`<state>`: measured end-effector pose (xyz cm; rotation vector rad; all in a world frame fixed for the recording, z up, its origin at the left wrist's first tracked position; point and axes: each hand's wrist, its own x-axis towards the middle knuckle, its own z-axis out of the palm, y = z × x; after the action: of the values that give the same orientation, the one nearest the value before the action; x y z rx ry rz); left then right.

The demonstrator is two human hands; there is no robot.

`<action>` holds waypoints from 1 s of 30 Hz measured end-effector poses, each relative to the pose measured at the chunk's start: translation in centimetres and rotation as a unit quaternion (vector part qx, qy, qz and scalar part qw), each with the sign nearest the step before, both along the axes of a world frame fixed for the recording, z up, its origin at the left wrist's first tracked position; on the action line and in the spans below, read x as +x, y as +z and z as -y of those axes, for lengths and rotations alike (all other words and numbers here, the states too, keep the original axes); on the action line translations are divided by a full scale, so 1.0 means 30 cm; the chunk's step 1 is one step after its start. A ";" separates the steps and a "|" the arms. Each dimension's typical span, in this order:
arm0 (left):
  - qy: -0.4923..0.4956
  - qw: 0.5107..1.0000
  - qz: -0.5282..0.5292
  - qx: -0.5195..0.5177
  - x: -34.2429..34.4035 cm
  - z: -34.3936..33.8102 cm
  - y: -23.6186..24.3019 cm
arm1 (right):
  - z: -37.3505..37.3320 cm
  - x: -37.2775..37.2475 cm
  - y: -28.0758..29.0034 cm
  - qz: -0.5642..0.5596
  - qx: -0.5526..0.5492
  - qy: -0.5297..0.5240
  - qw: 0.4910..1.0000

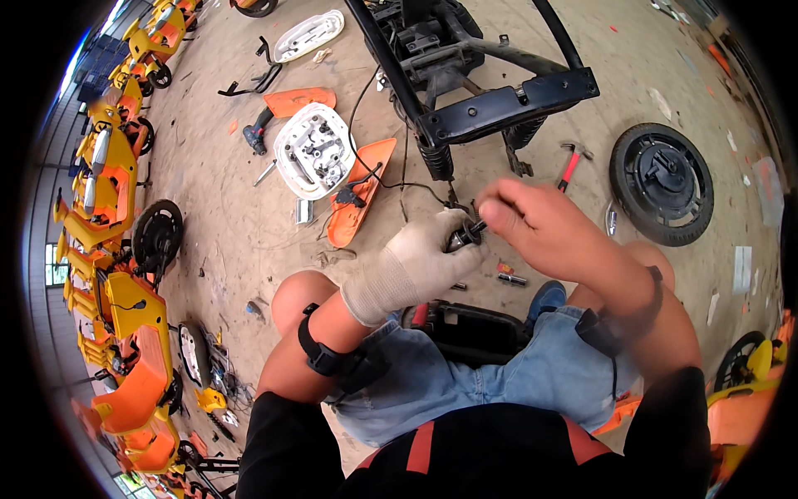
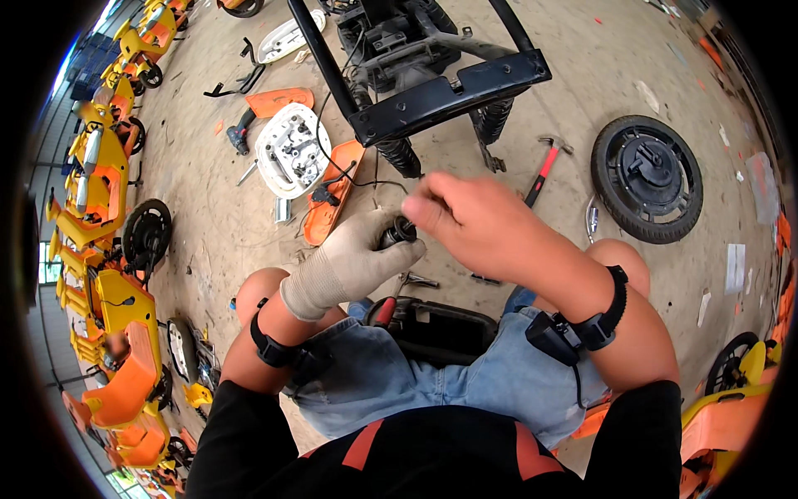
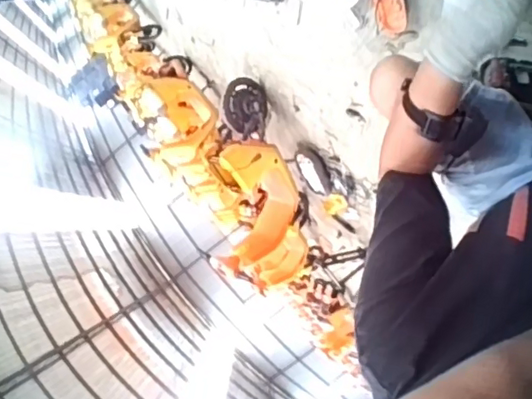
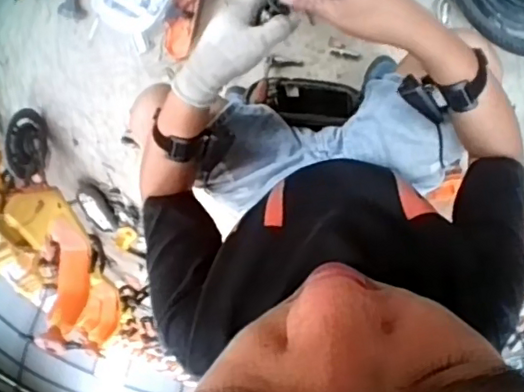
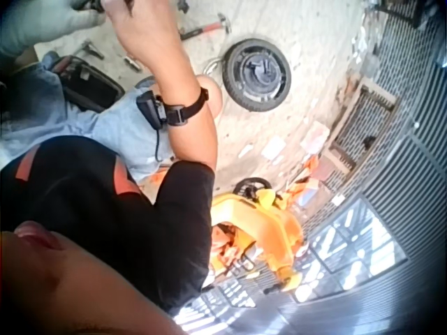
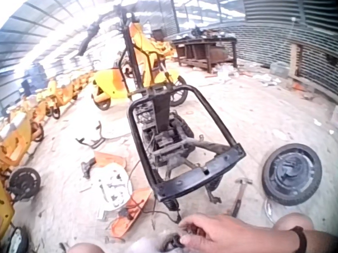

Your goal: The person sits on the floor and works on the rear suspension of a scooter frame. They use a hammer to tap a metal pin into place, then use a socket wrench to tighten a bolt on the suspension assembly. The person handles small metal parts and tools while seated.

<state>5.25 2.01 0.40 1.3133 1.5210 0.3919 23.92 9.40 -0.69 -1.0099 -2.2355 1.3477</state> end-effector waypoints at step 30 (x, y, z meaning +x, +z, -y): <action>-0.019 1.000 -0.008 -0.002 -0.004 0.007 -0.001 | -0.038 0.016 0.056 0.147 -0.059 0.095 0.983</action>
<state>5.12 1.80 0.38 1.3441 1.5072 0.3552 24.39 10.55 1.01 -1.1236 -2.5495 1.5111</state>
